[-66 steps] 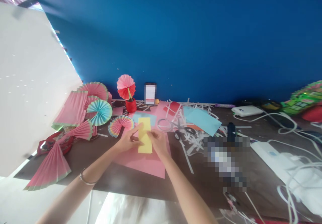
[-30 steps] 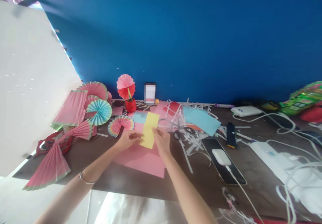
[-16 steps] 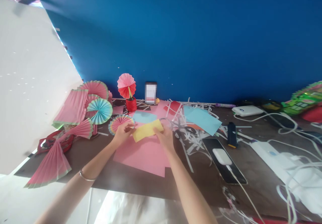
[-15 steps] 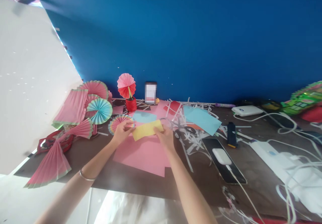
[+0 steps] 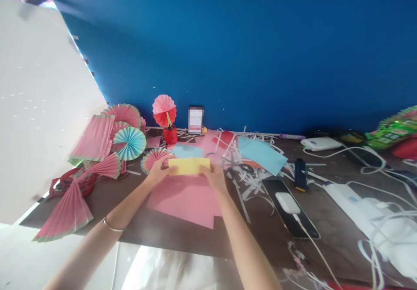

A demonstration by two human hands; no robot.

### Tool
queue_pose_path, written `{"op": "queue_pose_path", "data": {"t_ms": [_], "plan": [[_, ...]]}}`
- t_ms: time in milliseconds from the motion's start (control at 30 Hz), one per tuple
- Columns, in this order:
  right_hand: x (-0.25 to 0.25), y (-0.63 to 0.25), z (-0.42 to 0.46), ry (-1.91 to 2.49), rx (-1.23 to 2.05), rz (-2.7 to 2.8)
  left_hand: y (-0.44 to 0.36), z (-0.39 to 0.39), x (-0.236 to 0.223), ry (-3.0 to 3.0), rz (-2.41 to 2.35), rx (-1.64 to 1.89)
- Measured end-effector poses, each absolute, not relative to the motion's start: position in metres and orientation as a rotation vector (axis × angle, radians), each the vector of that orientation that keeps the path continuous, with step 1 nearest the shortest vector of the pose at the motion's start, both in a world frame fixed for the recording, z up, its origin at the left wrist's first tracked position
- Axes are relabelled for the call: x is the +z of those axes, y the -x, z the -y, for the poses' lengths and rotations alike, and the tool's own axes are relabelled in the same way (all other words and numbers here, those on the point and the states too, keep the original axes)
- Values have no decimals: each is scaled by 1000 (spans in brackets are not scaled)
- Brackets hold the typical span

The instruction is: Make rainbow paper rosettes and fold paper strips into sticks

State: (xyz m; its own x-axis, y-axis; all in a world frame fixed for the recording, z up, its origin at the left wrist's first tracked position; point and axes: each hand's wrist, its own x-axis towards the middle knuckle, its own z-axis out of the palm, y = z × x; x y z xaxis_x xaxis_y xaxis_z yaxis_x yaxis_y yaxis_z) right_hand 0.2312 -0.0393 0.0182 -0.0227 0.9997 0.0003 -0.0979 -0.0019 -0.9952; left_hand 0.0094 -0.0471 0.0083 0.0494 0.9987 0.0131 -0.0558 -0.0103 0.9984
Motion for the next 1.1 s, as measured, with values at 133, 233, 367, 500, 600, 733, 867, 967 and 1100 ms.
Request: {"op": "queue_pose_path", "data": {"t_ms": [133, 233, 367, 500, 600, 733, 867, 967, 1100], "plan": [[21, -233, 41, 1142, 1306, 1310, -3, 44, 5, -1268, -1227, 1208], [23, -234, 43, 1148, 1282, 1323, -2, 43, 5, -1255, -1104, 1151], [25, -236, 42, 1150, 1287, 1296, -2, 44, 4, -1191, -1030, 1050], [26, -237, 43, 1122, 1370, 1291, 1, 42, 5, -1060, -938, 1041], [26, -236, 45, 1074, 1440, 1211, 3, 40, 7, -918, -920, 1063], [26, -233, 48, 945, 1465, 1175, 0, 39, 8, -838, -902, 1139], [29, -229, 50, 865, 1429, 1233, -4, 40, 9, -838, -765, 1220], [31, -226, 54, 882, 1345, 1352, -6, 41, 8, -842, -779, 1241], [32, -228, 56, 908, 1276, 1448, -7, 39, 2, -1019, -952, 1277]]}}
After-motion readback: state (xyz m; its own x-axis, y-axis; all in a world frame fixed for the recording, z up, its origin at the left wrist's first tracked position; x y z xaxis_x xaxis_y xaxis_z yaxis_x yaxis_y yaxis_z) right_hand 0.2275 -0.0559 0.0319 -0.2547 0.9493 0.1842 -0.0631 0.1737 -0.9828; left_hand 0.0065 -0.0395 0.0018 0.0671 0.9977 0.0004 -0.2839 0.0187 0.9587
